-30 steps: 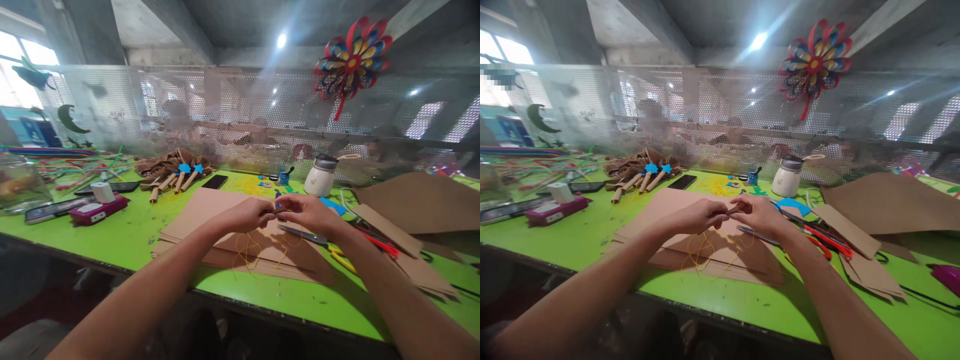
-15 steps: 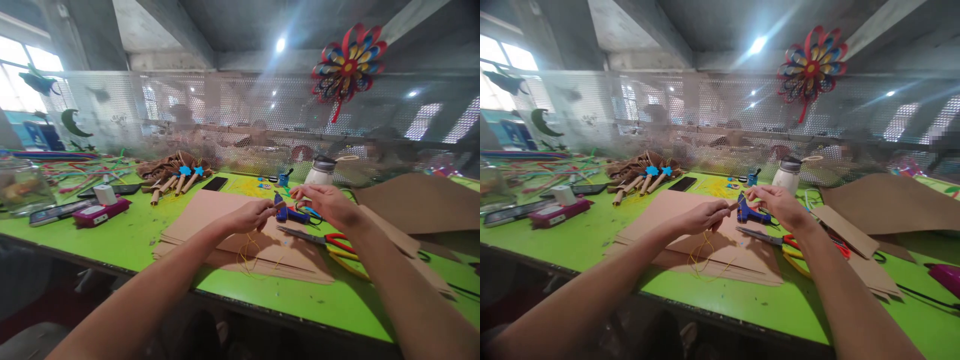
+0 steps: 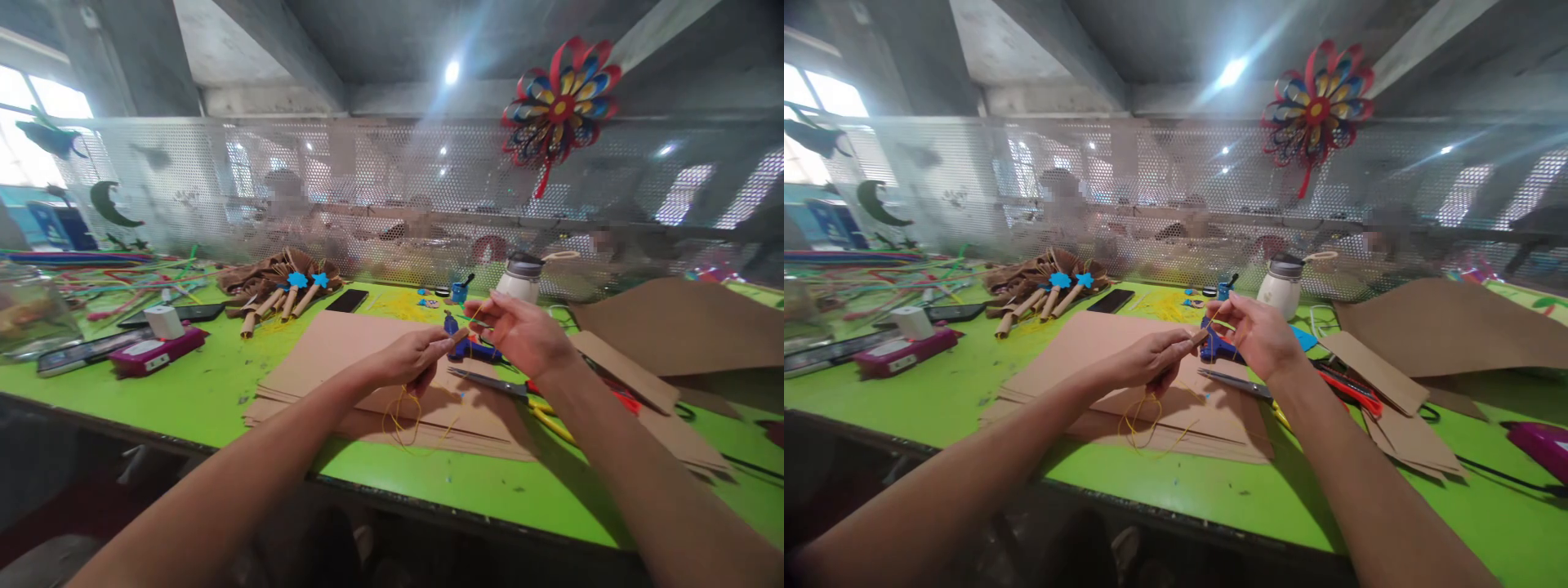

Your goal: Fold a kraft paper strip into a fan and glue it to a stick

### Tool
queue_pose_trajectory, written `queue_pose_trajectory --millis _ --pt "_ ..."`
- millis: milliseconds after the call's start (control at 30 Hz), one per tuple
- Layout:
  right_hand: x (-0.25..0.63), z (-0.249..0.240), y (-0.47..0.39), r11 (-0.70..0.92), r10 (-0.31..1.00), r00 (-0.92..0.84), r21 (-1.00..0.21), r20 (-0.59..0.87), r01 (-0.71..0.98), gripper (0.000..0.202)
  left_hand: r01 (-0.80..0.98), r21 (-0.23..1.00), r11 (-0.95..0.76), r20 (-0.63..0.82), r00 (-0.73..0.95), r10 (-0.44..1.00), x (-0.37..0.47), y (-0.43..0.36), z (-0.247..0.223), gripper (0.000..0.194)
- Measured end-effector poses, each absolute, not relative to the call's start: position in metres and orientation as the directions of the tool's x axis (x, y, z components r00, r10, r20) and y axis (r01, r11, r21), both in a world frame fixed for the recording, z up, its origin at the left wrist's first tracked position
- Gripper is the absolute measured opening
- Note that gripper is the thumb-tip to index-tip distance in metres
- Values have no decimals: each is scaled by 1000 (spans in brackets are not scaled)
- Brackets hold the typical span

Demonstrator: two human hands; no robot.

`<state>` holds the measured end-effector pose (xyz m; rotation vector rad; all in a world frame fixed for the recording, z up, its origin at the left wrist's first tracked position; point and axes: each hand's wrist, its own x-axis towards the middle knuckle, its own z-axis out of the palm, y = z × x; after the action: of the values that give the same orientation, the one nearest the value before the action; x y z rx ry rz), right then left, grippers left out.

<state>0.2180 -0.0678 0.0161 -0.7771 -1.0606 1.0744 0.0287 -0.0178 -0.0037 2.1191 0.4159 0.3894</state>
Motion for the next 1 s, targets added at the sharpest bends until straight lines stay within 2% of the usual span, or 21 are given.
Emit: queue_pose_trajectory --millis 133,300,467,667,867,1000 --pt "217 21 -72 317 945 69 -841 320 -438 20 139 882 -451 74 903 422 29 -24 1 38" --pt "217 27 -75 414 910 130 -843 394 -343 19 74 924 -374 102 897 430 28 -28 1 43" --pt "220 26 -73 371 928 144 -846 343 -383 20 38 956 -291 78 924 376 28 -29 2 37" --pt "225 26 -71 378 925 181 -855 333 -356 24 75 961 -268 38 918 394 34 -32 -4 40" --pt "231 25 -69 346 937 213 -826 278 -446 20 30 988 -151 17 954 301 32 -31 -1 35" --pt "231 26 -69 363 930 211 -841 301 -400 21 40 996 -82 -12 948 317 29 -27 1 31"
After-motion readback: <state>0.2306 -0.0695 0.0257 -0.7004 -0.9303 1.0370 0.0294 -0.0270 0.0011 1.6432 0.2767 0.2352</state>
